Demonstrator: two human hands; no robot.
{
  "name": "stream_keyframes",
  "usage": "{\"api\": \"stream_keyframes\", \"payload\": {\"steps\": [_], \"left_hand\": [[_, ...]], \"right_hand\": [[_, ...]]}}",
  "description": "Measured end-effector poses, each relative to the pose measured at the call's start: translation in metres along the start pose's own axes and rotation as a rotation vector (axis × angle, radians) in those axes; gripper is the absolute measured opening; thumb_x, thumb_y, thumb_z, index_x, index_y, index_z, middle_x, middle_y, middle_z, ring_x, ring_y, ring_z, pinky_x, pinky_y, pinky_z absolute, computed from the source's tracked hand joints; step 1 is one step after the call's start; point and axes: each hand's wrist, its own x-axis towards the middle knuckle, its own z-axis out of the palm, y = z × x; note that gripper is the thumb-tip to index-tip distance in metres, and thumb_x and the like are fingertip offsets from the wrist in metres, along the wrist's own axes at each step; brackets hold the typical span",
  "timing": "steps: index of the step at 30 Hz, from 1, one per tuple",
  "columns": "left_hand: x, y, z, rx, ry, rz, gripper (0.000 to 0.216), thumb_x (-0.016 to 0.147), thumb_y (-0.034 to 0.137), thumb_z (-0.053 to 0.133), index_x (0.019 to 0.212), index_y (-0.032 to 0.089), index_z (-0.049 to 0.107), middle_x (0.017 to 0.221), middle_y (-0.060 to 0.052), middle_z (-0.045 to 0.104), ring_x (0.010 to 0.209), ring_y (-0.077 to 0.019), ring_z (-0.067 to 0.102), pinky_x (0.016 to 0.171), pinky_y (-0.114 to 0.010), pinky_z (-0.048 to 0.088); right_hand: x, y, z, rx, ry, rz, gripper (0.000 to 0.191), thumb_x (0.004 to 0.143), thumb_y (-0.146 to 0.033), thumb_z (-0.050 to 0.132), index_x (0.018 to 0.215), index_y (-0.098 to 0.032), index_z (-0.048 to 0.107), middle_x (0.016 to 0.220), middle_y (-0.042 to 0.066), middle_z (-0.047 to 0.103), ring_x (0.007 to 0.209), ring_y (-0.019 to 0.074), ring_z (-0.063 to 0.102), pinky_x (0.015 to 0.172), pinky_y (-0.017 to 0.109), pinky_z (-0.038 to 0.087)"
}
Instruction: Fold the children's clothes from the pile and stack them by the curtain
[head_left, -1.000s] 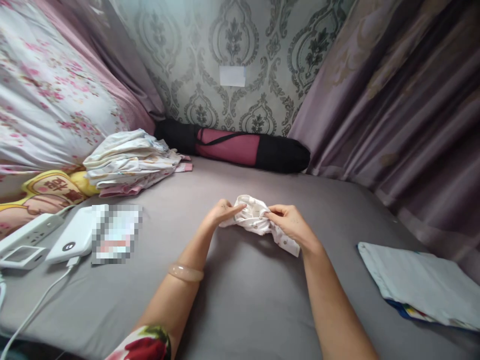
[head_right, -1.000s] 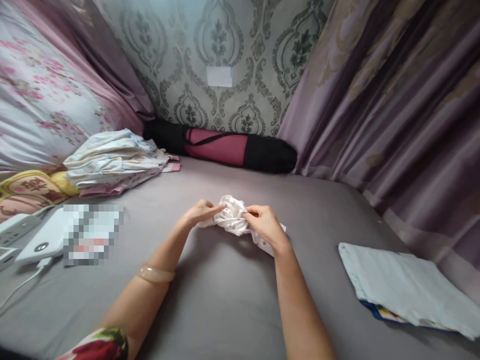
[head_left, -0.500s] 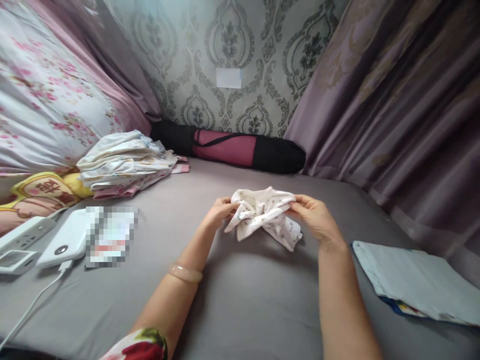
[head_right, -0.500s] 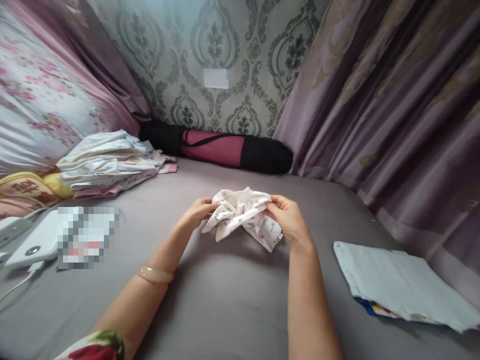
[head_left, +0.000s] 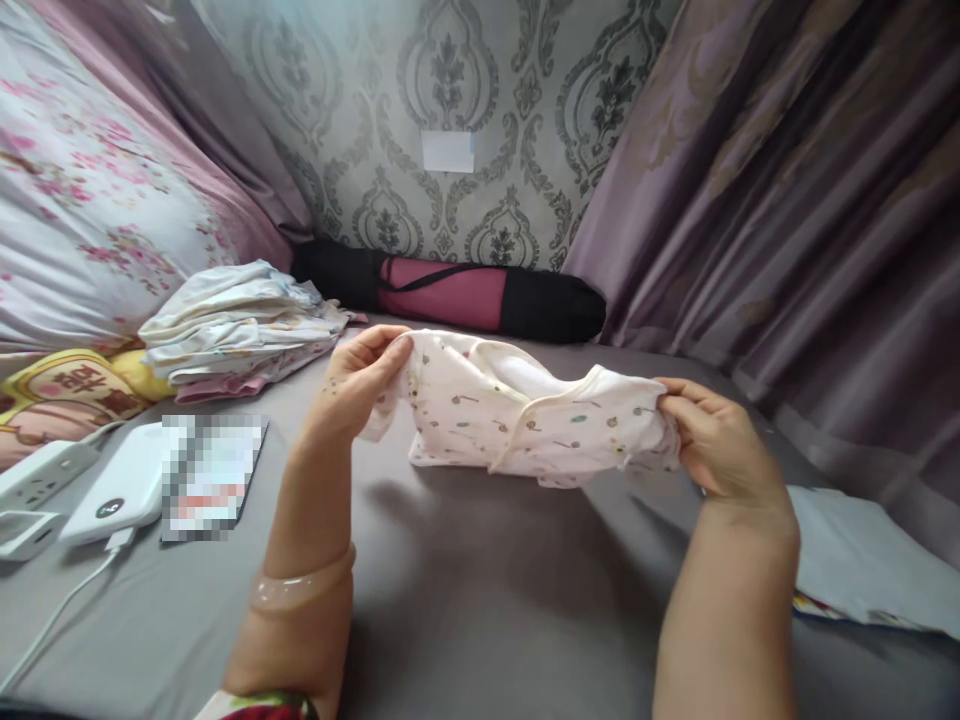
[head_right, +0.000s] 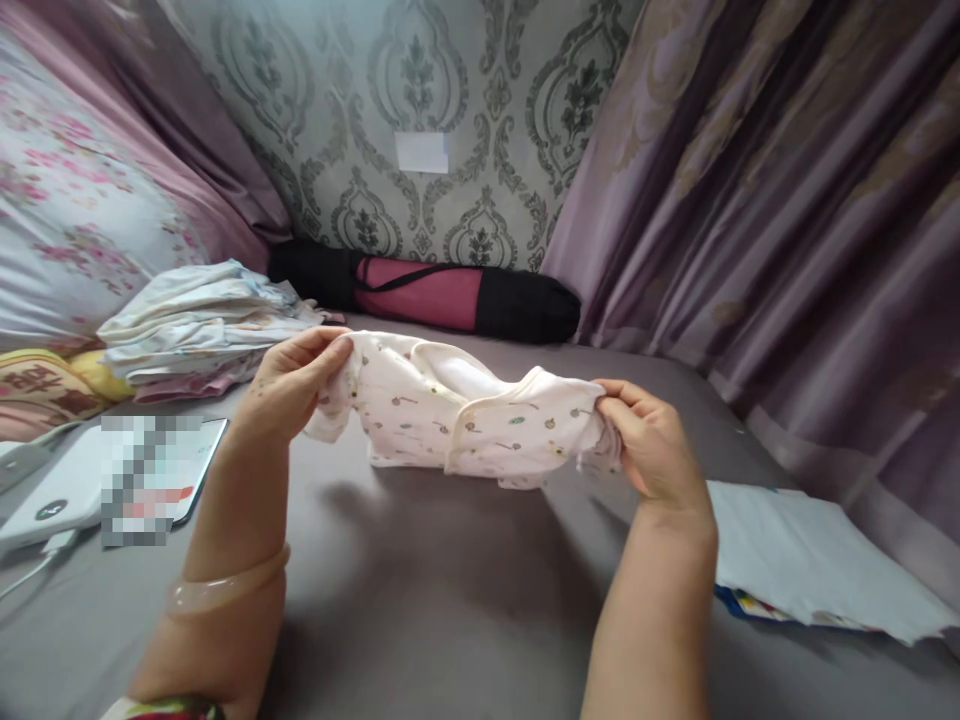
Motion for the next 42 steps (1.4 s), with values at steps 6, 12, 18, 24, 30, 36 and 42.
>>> {"api": "stream_keyframes", "payload": {"steps": [6,12,18,24,30,36,42], "left_hand": [[0.006,-0.051,-0.033,0.502,-0.293,-0.285,0.022,0.064,0.036,0.071,0.076,0.018,0.072,0.062,0.000,0.062,0.050,-0.0118,0.050,0.044,-0.019,0.034],[0.015,-0.092,-0.029,1.068,-0.396,-0.440,0.013,0.056,0.013,0.064,0.066,0.018,0.069,0.061,-0.002,0.065,0.052,-0.0153,0.055,0.050,-0.022,0.039],[0.012,-0.079,0.010,1.065,-0.505,-0.194,0.024,0.079,0.023,0.051,0.089,0.018,0.072,0.087,-0.006,0.072,0.081,-0.0188,0.065,0.073,-0.024,0.046],[0.002,-0.095,0.038,1.234,-0.515,-0.323,0.028,0.078,0.040,0.058,0.090,0.018,0.071,0.093,-0.012,0.072,0.086,-0.0252,0.066,0.071,-0.029,0.046],[-0.005,-0.101,0.046,1.302,-0.472,-0.353,0.024,0.076,0.032,0.055,0.090,0.018,0.068,0.094,-0.014,0.070,0.088,-0.0285,0.065,0.069,-0.032,0.045],[0.001,-0.105,0.049,1.096,-0.239,-0.103,0.020,0.075,0.033,0.051,0.079,0.019,0.065,0.092,-0.011,0.065,0.089,-0.0249,0.060,0.079,-0.034,0.044],[0.006,-0.097,0.040,0.662,-0.167,-0.073,0.016,0.072,0.033,0.053,0.064,0.019,0.053,0.077,-0.001,0.060,0.073,-0.0157,0.054,0.070,-0.027,0.040]], "right_hand": [[0.010,0.036,-0.008,-0.415,-0.477,0.225,0.027,0.059,-0.029,0.071,0.083,-0.017,0.072,0.062,0.000,0.067,0.053,0.0140,0.057,0.049,0.023,0.041],[0.023,0.068,0.006,-0.859,-0.613,0.324,0.033,0.056,-0.015,0.061,0.085,-0.018,0.075,0.062,0.000,0.069,0.054,0.0144,0.058,0.052,0.022,0.041],[0.025,0.069,0.036,-1.114,-0.574,-0.001,0.026,0.075,-0.026,0.055,0.091,-0.019,0.074,0.087,0.005,0.073,0.081,0.0173,0.061,0.069,0.021,0.041],[0.025,0.094,0.059,-1.178,-0.535,0.036,0.021,0.083,-0.025,0.049,0.081,-0.018,0.069,0.081,0.005,0.071,0.073,0.0145,0.058,0.061,0.023,0.035],[0.029,0.103,0.054,-1.130,-0.506,0.134,0.016,0.077,-0.034,0.061,0.072,-0.019,0.063,0.075,0.004,0.068,0.069,0.0156,0.058,0.059,0.024,0.036],[0.031,0.092,0.047,-0.810,-0.644,-0.018,0.007,0.067,-0.023,0.060,0.073,-0.019,0.057,0.071,-0.001,0.060,0.065,0.0131,0.052,0.058,0.023,0.036],[0.025,0.077,0.045,-0.583,-0.715,-0.020,0.011,0.068,-0.022,0.062,0.072,-0.020,0.051,0.068,-0.005,0.052,0.062,0.0104,0.047,0.056,0.022,0.034]]}}
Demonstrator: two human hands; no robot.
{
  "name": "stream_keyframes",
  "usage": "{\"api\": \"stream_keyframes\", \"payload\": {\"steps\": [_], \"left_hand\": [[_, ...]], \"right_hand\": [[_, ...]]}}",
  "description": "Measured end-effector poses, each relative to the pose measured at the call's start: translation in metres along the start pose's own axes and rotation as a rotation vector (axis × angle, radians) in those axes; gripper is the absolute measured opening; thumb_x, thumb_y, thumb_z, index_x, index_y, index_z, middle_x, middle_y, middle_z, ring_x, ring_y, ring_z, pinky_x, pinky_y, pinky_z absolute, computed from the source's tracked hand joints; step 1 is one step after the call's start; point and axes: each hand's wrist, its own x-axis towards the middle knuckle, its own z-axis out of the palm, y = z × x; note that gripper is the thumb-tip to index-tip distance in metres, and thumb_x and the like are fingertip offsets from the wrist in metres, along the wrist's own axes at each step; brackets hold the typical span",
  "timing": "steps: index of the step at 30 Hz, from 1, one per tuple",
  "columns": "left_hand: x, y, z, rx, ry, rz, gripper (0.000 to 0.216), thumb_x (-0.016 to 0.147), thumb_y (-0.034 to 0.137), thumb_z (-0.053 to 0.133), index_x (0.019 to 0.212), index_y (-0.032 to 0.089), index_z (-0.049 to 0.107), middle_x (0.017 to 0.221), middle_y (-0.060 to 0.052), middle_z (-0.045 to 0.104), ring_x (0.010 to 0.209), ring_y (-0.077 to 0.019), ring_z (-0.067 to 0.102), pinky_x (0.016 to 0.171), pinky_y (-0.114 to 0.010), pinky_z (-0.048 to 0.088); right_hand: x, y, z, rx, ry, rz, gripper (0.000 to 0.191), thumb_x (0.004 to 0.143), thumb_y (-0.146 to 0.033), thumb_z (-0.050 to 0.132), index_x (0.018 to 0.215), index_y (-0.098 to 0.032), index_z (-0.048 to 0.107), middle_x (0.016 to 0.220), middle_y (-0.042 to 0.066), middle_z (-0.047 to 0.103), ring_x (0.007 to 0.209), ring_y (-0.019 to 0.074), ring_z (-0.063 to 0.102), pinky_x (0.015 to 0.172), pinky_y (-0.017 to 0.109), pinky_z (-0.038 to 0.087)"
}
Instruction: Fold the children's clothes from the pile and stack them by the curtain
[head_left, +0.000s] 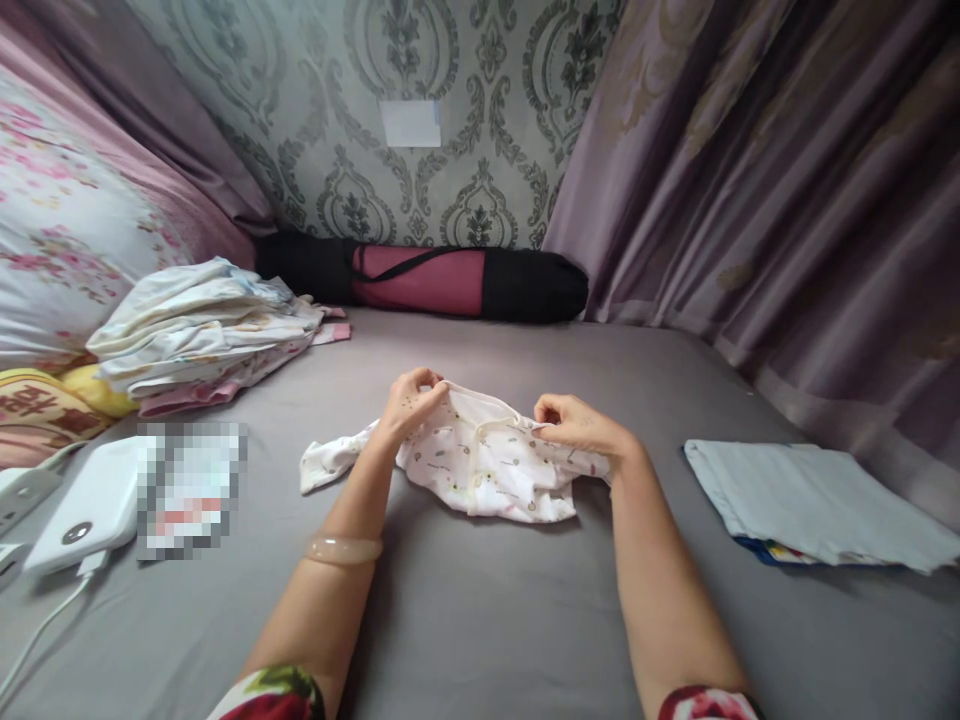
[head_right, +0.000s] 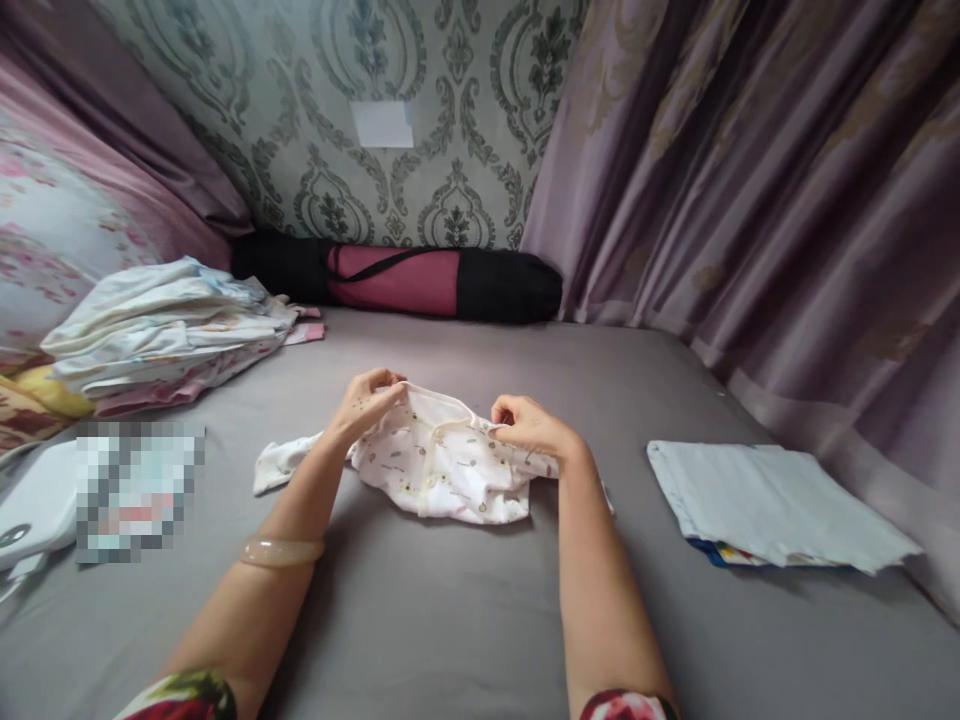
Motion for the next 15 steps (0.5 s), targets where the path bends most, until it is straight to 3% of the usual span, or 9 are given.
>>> {"api": "stream_keyframes", "payload": {"steps": [2,5,9,15], "left_hand": [[-0.001,-0.001,-0.004,-0.083,-0.012,-0.006,0.018,0.072,0.033,0.054,0.062,0.019,0.049,0.063,0.003,0.050,0.063,-0.0130,0.047,0.060,-0.024,0.036],[-0.002,0.001,-0.010,-0.164,-0.028,-0.013,0.018,0.072,0.033,0.055,0.063,0.019,0.048,0.059,0.006,0.042,0.059,-0.0108,0.041,0.056,-0.023,0.031],[-0.003,0.006,-0.020,-0.249,-0.064,-0.029,0.023,0.075,0.038,0.058,0.066,0.018,0.048,0.059,0.006,0.041,0.056,-0.0094,0.038,0.052,-0.021,0.028],[-0.008,0.004,-0.040,-0.372,-0.243,-0.047,0.036,0.081,0.053,0.056,0.085,0.017,0.060,0.071,0.002,0.053,0.061,-0.0107,0.047,0.054,-0.022,0.035]], "right_hand": [[-0.004,-0.007,-0.002,0.106,-0.019,-0.007,0.016,0.069,-0.025,0.066,0.075,-0.019,0.052,0.070,-0.005,0.053,0.064,0.0104,0.048,0.058,0.022,0.036],[-0.011,-0.017,-0.006,0.261,-0.041,-0.010,0.024,0.071,-0.033,0.071,0.085,-0.019,0.057,0.081,-0.002,0.060,0.074,0.0127,0.055,0.067,0.024,0.041],[-0.020,-0.024,-0.012,0.348,-0.029,0.026,0.035,0.075,-0.044,0.071,0.098,-0.018,0.065,0.095,0.003,0.066,0.083,0.0154,0.059,0.073,0.026,0.044],[-0.020,-0.017,-0.015,0.399,0.023,0.075,0.039,0.073,-0.052,0.072,0.091,-0.018,0.068,0.084,0.001,0.067,0.073,0.0143,0.059,0.067,0.025,0.044]]}}
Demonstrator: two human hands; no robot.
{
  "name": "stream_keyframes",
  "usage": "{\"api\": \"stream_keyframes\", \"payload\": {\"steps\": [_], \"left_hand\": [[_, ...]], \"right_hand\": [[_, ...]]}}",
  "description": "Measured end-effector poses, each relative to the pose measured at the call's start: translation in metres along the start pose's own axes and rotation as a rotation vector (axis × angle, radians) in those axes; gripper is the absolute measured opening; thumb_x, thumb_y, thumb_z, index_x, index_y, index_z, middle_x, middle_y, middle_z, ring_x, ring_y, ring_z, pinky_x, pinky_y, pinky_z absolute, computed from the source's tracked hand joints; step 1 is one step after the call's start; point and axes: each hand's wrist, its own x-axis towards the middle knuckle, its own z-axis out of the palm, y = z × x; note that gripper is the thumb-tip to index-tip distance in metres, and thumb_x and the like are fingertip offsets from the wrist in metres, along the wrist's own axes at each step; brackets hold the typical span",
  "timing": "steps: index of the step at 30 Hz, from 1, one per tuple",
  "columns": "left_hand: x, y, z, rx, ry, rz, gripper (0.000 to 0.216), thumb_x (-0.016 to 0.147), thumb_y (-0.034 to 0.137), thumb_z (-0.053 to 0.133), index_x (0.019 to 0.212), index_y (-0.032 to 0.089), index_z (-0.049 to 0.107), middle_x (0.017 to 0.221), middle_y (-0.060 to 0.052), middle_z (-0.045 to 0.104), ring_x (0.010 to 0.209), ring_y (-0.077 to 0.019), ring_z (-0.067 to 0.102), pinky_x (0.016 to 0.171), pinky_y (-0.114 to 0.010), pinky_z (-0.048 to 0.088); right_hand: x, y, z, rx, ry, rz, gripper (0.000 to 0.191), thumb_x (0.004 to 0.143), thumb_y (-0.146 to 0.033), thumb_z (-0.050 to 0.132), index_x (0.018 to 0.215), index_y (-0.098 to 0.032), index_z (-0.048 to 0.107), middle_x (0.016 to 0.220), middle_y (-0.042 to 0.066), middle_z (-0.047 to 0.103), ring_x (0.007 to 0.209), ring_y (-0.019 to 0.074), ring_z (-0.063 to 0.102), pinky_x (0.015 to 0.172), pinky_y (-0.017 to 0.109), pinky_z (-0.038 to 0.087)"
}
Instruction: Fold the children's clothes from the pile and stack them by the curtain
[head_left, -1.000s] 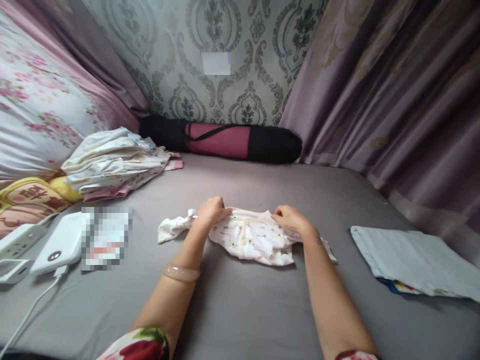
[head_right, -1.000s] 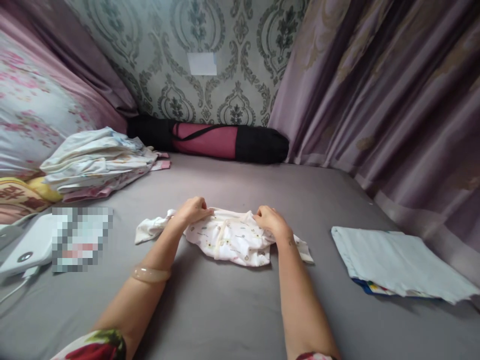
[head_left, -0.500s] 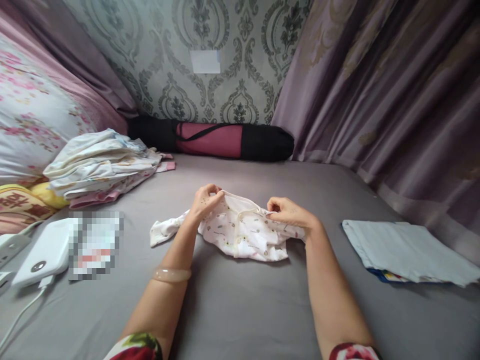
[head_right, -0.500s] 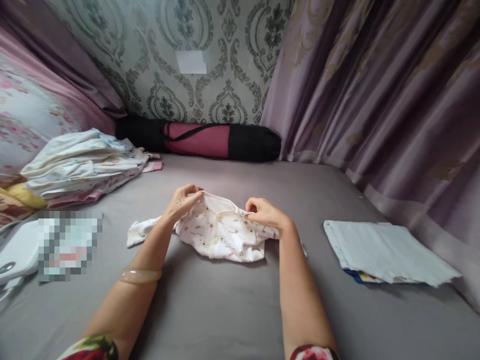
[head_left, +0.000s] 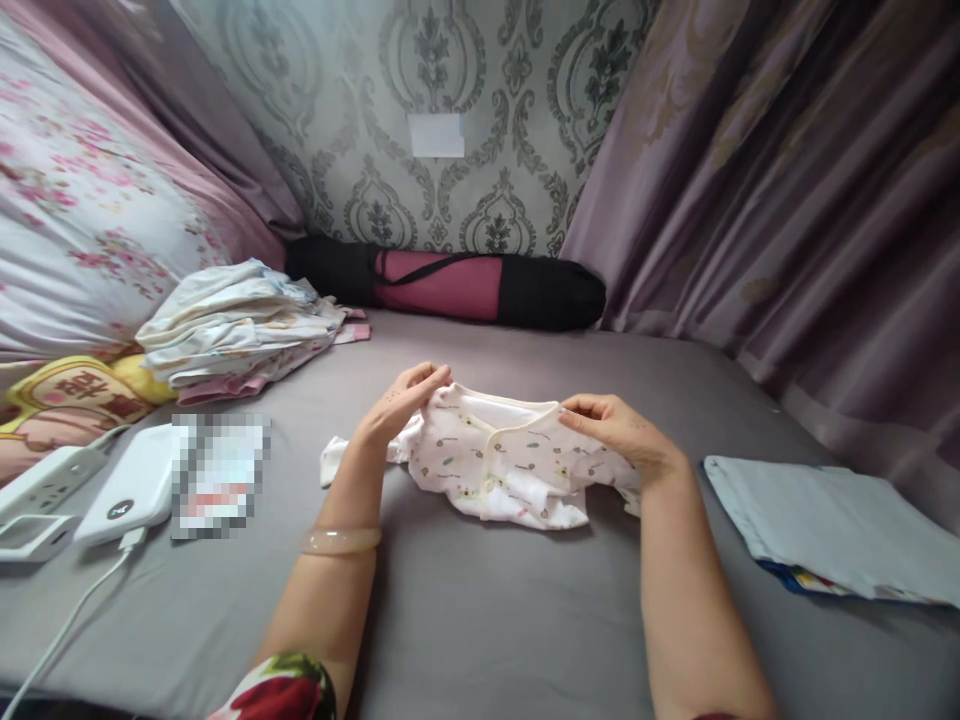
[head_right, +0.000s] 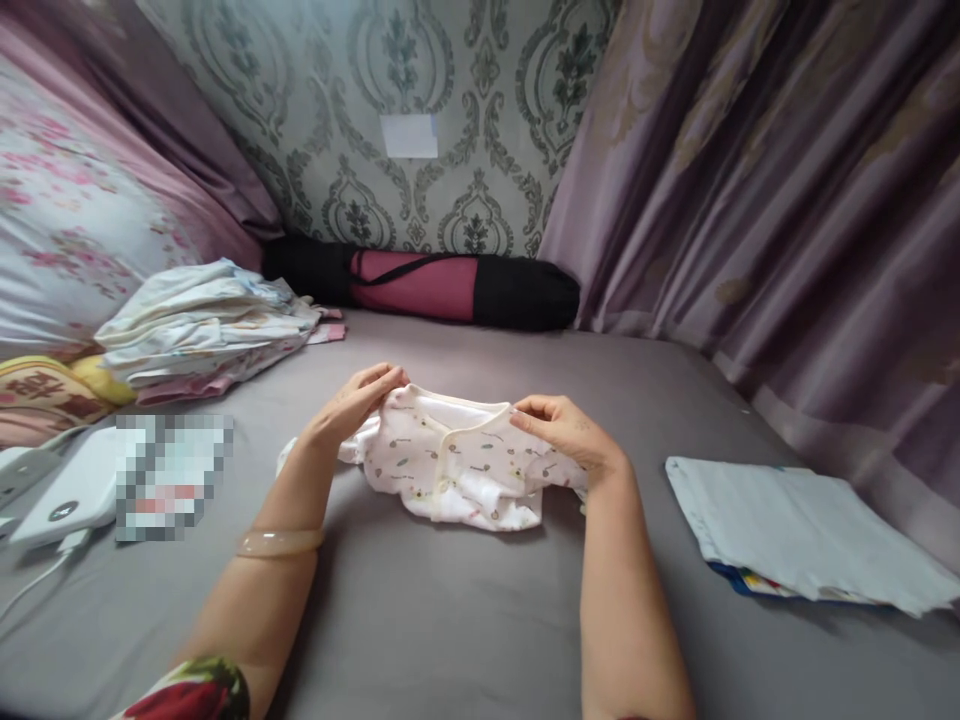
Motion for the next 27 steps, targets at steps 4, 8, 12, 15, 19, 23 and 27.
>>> {"api": "stream_keyframes", "payload": {"steps": [4,8,12,15,19,23,27], "left_hand": [[-0.006,0.003,-0.007,-0.094,-0.134,-0.011,0.042,0.071,0.045,0.071,0.102,0.018,0.063,0.094,-0.004,0.064,0.080,-0.0149,0.059,0.069,-0.025,0.045],[-0.007,0.008,-0.009,-0.034,-0.195,-0.053,0.045,0.067,0.047,0.073,0.098,0.016,0.065,0.093,-0.006,0.067,0.084,-0.0178,0.061,0.073,-0.028,0.047],[-0.005,0.003,-0.011,0.075,-0.186,-0.055,0.045,0.068,0.055,0.069,0.089,0.015,0.067,0.079,-0.004,0.065,0.074,-0.0169,0.060,0.062,-0.025,0.044],[-0.003,-0.005,-0.013,0.104,-0.163,-0.038,0.042,0.067,0.055,0.070,0.080,0.016,0.065,0.071,0.000,0.062,0.066,-0.0136,0.056,0.057,-0.022,0.040],[-0.002,-0.005,-0.010,0.093,-0.125,-0.003,0.041,0.072,0.057,0.065,0.075,0.016,0.062,0.067,0.001,0.058,0.062,-0.0116,0.052,0.057,-0.022,0.038],[-0.002,0.012,-0.008,0.097,-0.108,0.050,0.043,0.073,0.057,0.063,0.083,0.016,0.064,0.073,-0.001,0.061,0.065,-0.0131,0.054,0.057,-0.022,0.039],[0.000,0.035,-0.010,0.185,-0.021,0.153,0.043,0.075,0.059,0.060,0.087,0.018,0.062,0.063,0.002,0.053,0.053,-0.0102,0.044,0.047,-0.020,0.028]], "right_hand": [[0.003,0.005,0.000,0.007,0.014,0.006,0.039,0.071,-0.053,0.073,0.089,-0.018,0.069,0.083,0.002,0.068,0.074,0.0152,0.060,0.068,0.026,0.045],[0.004,0.006,0.000,-0.040,0.021,0.015,0.045,0.070,-0.057,0.071,0.092,-0.017,0.069,0.089,0.005,0.069,0.078,0.0181,0.062,0.071,0.029,0.048],[0.004,0.006,0.000,-0.070,0.040,0.001,0.047,0.069,-0.057,0.071,0.093,-0.016,0.070,0.088,0.005,0.070,0.078,0.0184,0.063,0.071,0.029,0.049],[0.003,0.005,0.000,-0.085,0.047,-0.048,0.044,0.070,-0.055,0.071,0.092,-0.017,0.071,0.086,0.004,0.071,0.077,0.0172,0.063,0.072,0.028,0.048],[0.004,0.002,0.001,-0.128,0.110,-0.087,0.041,0.071,-0.052,0.070,0.091,-0.017,0.073,0.084,0.003,0.071,0.075,0.0166,0.062,0.069,0.027,0.047],[0.004,-0.006,0.002,-0.152,0.169,-0.125,0.042,0.070,-0.052,0.069,0.089,-0.015,0.074,0.081,0.004,0.071,0.071,0.0156,0.061,0.068,0.026,0.046],[0.001,-0.019,0.000,-0.192,0.243,-0.183,0.043,0.069,-0.054,0.068,0.085,-0.015,0.073,0.076,0.002,0.070,0.068,0.0154,0.059,0.063,0.026,0.045]]}}
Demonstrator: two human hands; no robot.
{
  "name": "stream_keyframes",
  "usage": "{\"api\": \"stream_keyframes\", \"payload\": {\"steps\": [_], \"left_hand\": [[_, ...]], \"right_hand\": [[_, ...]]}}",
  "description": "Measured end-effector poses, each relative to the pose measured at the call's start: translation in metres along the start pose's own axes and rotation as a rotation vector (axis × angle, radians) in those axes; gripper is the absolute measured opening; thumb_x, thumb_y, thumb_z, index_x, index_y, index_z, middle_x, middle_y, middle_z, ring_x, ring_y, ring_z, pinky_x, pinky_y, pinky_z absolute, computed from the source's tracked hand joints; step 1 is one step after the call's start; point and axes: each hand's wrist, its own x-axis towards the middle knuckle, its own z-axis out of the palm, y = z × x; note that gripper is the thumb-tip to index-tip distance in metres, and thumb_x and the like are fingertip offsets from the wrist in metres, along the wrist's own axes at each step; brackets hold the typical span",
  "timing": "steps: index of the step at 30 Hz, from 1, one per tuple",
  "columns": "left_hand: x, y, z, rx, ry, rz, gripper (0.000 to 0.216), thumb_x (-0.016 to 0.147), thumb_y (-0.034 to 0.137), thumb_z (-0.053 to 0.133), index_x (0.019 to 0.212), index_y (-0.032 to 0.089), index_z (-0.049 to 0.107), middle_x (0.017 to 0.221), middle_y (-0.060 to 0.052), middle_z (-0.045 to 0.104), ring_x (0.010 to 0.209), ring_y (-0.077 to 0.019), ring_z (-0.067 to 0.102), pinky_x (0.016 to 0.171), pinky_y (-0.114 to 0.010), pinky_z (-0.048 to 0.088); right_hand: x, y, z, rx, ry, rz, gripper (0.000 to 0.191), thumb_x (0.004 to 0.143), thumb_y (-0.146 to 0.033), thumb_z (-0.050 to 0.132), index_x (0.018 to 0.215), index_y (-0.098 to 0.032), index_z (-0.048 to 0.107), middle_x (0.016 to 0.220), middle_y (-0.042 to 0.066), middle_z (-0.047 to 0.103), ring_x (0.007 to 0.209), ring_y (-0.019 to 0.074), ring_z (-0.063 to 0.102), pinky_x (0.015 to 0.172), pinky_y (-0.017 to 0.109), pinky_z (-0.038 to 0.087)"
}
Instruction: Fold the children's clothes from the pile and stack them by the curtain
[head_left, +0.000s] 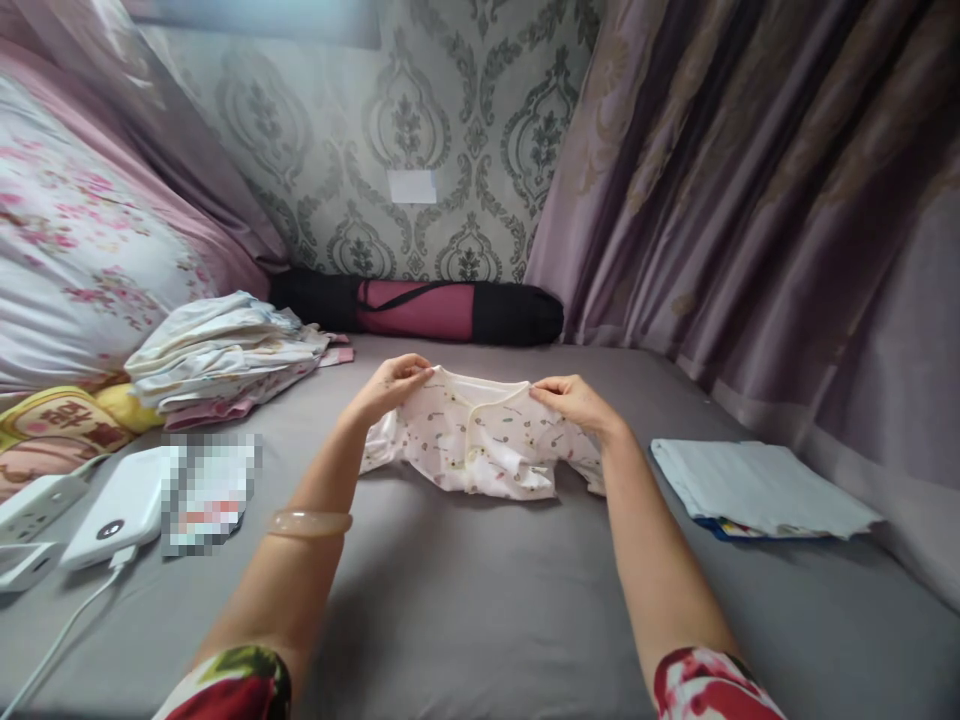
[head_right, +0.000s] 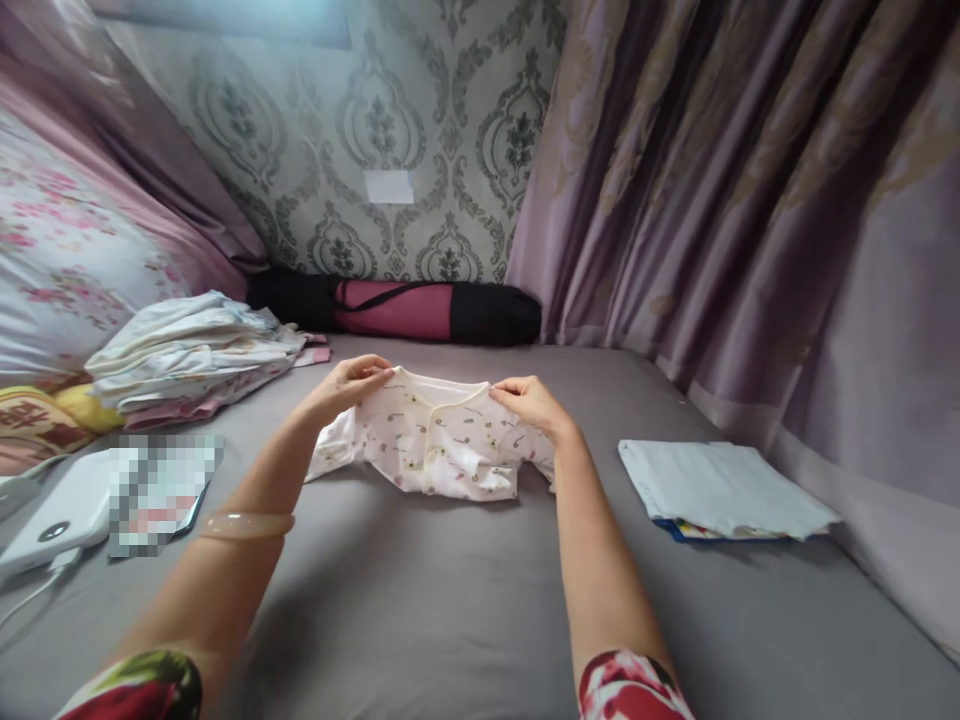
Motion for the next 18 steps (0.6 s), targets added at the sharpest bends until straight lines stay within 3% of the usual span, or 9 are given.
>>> {"api": "stream_keyframes", "payload": {"steps": [3,7,12,17,18], "left_hand": [[0.004,0.018,-0.006,0.107,0.067,0.131,0.040,0.077,0.057,0.058,0.083,0.018,0.063,0.057,0.004,0.043,0.050,-0.0089,0.036,0.046,-0.021,0.024],[0.008,0.048,-0.018,0.189,0.039,0.226,0.040,0.075,0.056,0.060,0.081,0.017,0.065,0.061,0.002,0.049,0.054,-0.0098,0.039,0.048,-0.022,0.027],[0.017,0.084,-0.035,0.274,-0.012,0.260,0.035,0.073,0.051,0.065,0.072,0.016,0.064,0.060,0.001,0.051,0.052,-0.0091,0.040,0.048,-0.022,0.028],[0.026,0.105,-0.042,0.084,0.346,0.412,0.029,0.075,0.044,0.065,0.082,0.015,0.065,0.069,0.000,0.057,0.059,-0.0095,0.047,0.052,-0.020,0.037],[0.028,0.107,-0.043,0.083,0.368,0.419,0.028,0.075,0.043,0.064,0.083,0.016,0.066,0.068,-0.001,0.057,0.059,-0.0097,0.048,0.053,-0.020,0.037]], "right_hand": [[0.000,-0.007,-0.008,-0.002,0.066,-0.046,0.043,0.070,-0.055,0.066,0.088,-0.016,0.073,0.077,0.003,0.070,0.067,0.0153,0.059,0.062,0.027,0.045],[0.002,-0.022,-0.024,-0.060,0.112,-0.161,0.041,0.073,-0.054,0.065,0.089,-0.017,0.073,0.084,0.003,0.071,0.075,0.0172,0.061,0.069,0.029,0.047],[0.004,-0.057,-0.051,-0.172,0.070,-0.242,0.041,0.074,-0.054,0.065,0.092,-0.019,0.073,0.088,0.003,0.071,0.078,0.0172,0.062,0.071,0.029,0.048],[0.015,-0.086,-0.070,-0.135,0.226,-0.363,0.046,0.072,-0.058,0.068,0.093,-0.018,0.070,0.084,0.004,0.069,0.074,0.0167,0.061,0.066,0.028,0.047],[0.019,-0.089,-0.071,-0.135,0.263,-0.391,0.046,0.072,-0.058,0.067,0.093,-0.018,0.070,0.084,0.005,0.069,0.074,0.0170,0.061,0.066,0.028,0.048]]}}
